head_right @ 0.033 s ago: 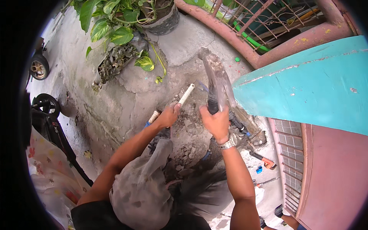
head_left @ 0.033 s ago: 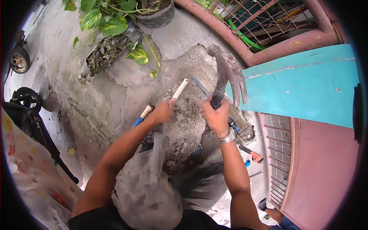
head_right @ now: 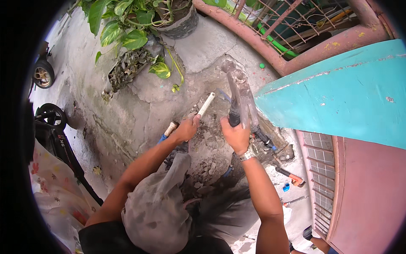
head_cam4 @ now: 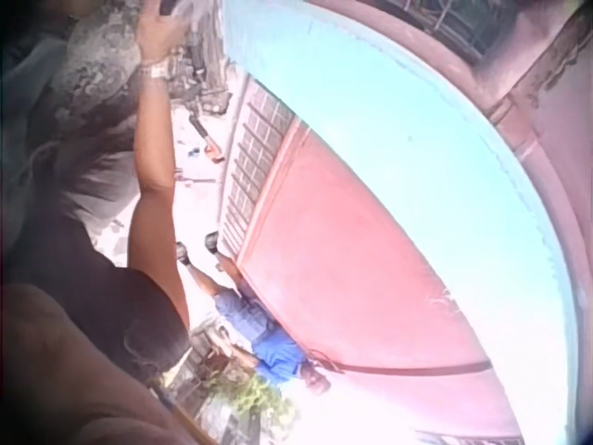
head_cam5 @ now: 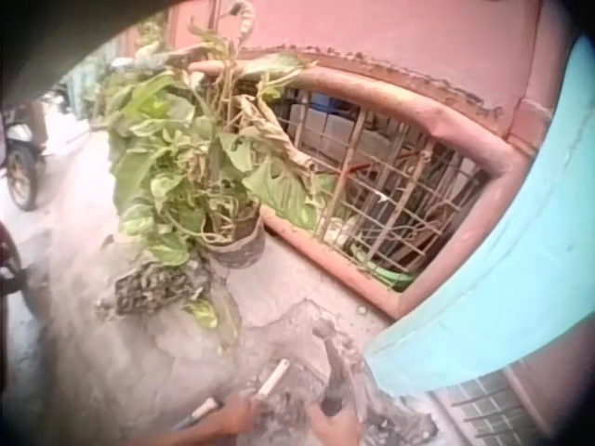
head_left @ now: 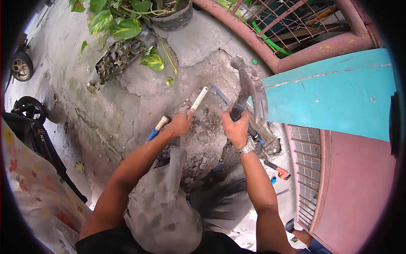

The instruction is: The user is using a hammer and chisel to chip away concrete to repair an underground water pipe.

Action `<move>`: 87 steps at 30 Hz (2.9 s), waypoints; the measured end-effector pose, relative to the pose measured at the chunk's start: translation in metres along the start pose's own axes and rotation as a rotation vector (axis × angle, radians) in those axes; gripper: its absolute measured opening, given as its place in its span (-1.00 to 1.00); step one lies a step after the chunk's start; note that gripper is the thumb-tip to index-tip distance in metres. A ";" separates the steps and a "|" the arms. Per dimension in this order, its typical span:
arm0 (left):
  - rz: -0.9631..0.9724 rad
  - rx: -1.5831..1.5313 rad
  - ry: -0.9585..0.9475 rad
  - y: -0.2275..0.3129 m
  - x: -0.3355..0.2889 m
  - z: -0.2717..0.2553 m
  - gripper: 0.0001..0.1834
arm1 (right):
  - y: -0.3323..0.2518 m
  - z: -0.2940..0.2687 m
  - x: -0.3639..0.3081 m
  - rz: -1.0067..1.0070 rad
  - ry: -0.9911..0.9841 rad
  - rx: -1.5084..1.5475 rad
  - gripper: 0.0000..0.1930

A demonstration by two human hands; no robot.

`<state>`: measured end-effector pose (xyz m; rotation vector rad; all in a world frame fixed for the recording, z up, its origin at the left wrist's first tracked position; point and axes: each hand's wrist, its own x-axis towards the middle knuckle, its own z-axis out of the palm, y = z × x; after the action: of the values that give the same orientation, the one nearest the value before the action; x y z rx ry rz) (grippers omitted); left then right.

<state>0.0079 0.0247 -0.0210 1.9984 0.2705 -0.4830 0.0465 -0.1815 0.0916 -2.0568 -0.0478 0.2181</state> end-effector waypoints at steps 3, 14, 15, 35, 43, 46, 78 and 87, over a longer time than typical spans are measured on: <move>-0.062 -0.070 -0.015 -0.015 0.002 0.020 -0.42 | 0.052 -0.002 0.010 0.079 -0.101 -0.259 -0.75; 0.221 -0.058 0.046 0.051 0.024 0.015 -0.43 | 0.013 -0.026 -0.063 0.352 -0.153 0.174 -0.69; 0.072 -0.164 0.053 0.042 0.019 0.003 -0.43 | 0.001 -0.032 -0.067 0.353 -0.150 0.228 -0.66; 0.157 0.071 -0.008 0.003 0.022 -0.058 -0.39 | -0.028 -0.012 0.017 0.374 -0.082 0.288 -0.44; -0.099 -0.085 -0.131 0.017 0.024 -0.079 -0.36 | -0.055 -0.006 0.009 -0.162 0.035 0.461 -0.56; 0.153 0.079 -0.038 0.002 0.029 -0.068 -0.35 | 0.038 0.005 0.035 0.251 -0.305 -0.196 -0.46; -0.275 -0.240 -0.204 0.030 0.041 -0.086 -0.34 | -0.026 -0.027 -0.060 0.205 -0.048 0.611 -0.52; 0.149 0.301 -0.018 0.045 0.035 -0.081 -0.33 | -0.050 -0.014 -0.014 -0.071 0.144 0.495 -0.39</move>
<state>0.0748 0.0762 0.0314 2.2851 0.0378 -0.4673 0.0380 -0.1712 0.1439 -1.5690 0.0213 0.0305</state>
